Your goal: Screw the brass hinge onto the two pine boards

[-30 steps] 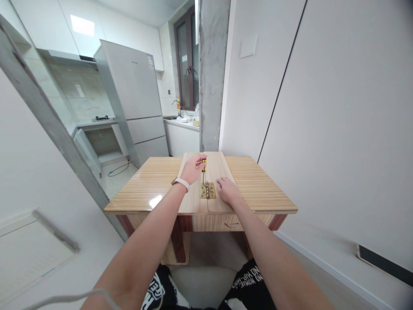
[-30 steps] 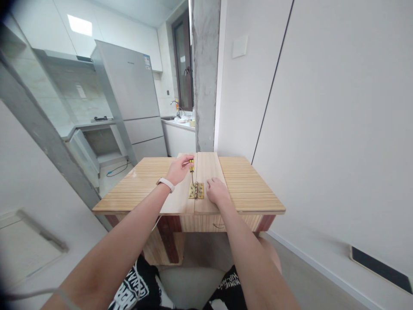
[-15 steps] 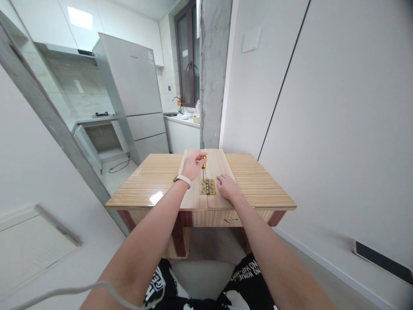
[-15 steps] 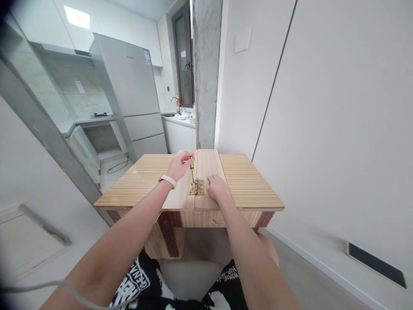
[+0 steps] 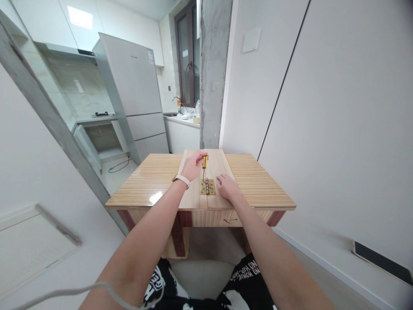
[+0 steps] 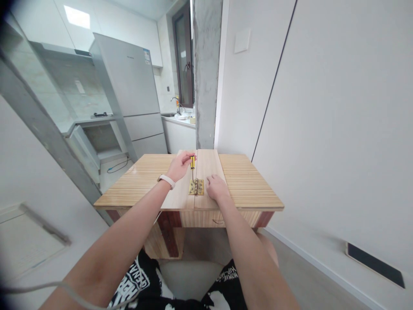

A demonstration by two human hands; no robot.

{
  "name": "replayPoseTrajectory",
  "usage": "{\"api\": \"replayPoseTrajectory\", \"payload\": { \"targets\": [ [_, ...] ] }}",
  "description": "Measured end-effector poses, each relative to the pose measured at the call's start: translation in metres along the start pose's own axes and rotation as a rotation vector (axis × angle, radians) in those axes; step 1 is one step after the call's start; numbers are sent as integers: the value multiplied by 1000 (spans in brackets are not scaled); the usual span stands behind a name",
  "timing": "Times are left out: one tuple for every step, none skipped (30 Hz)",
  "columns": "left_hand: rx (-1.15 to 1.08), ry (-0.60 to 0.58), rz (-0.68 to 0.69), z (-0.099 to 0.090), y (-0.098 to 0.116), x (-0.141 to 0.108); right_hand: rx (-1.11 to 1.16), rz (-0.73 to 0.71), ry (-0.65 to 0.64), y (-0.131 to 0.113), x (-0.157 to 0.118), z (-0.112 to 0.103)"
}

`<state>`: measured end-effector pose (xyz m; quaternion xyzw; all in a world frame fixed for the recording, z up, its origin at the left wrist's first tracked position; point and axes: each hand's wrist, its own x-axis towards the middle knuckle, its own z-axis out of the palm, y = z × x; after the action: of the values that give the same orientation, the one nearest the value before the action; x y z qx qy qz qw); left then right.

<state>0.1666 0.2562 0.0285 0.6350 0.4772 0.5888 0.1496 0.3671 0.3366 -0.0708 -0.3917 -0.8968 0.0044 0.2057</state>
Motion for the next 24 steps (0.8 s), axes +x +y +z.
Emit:
{"api": "replayPoseTrajectory", "payload": {
  "targets": [
    [16,10,-6,0,0,0,-1,5,-3,0,0,0],
    [39,22,-7,-1,0,-1,-2,9,-7,0,0,0],
    [66,33,-5,-1,0,-1,-3,10,-7,0,0,0],
    [93,43,2,-1,1,-2,-3,10,-6,-1,0,0],
    [119,50,11,-1,3,-2,-3,7,-2,-1,-1,0],
    [142,55,19,-2,4,-3,-3,1,1,-1,-1,-1],
    [161,59,26,-1,5,-3,-4,-4,5,-1,-1,-1],
    [179,67,32,-1,6,-3,-6,-7,9,-1,-1,-1],
    [196,79,35,-1,7,-4,-9,-10,10,-1,-1,-1],
    [208,95,36,-1,7,-4,-12,-13,11,-1,-1,-1],
    [216,113,35,-1,7,-4,-14,-16,10,-1,-1,-1],
    [218,128,33,-1,6,-4,-16,-17,9,-1,-1,-1],
    [212,134,32,-2,6,-4,-18,-16,9,-1,-1,-1],
    [194,127,32,-2,6,-5,-18,-15,6,-1,0,-1],
    [166,111,32,-2,5,-4,-19,-11,3,-1,0,-1],
    [133,88,32,-2,5,-4,-19,-8,2,-1,0,-1],
    [98,65,33,-2,5,-4,-18,-7,1,-1,0,0],
    [66,46,34,-1,4,-4,-17,-7,2,0,0,0],
    [39,30,33,-1,4,-3,-16,-7,3,0,0,1],
    [17,22,31,0,4,-3,-15,-8,5,0,0,1],
    [-2,19,27,1,4,-2,-15,-10,7,1,0,2],
    [-18,23,21,1,4,-2,-14,-10,9,1,0,2],
    [-29,31,11,2,4,-2,-15,-11,8,1,0,2],
    [-29,43,-1,2,5,-2,-16,-12,7,1,0,2]
  ]
}}
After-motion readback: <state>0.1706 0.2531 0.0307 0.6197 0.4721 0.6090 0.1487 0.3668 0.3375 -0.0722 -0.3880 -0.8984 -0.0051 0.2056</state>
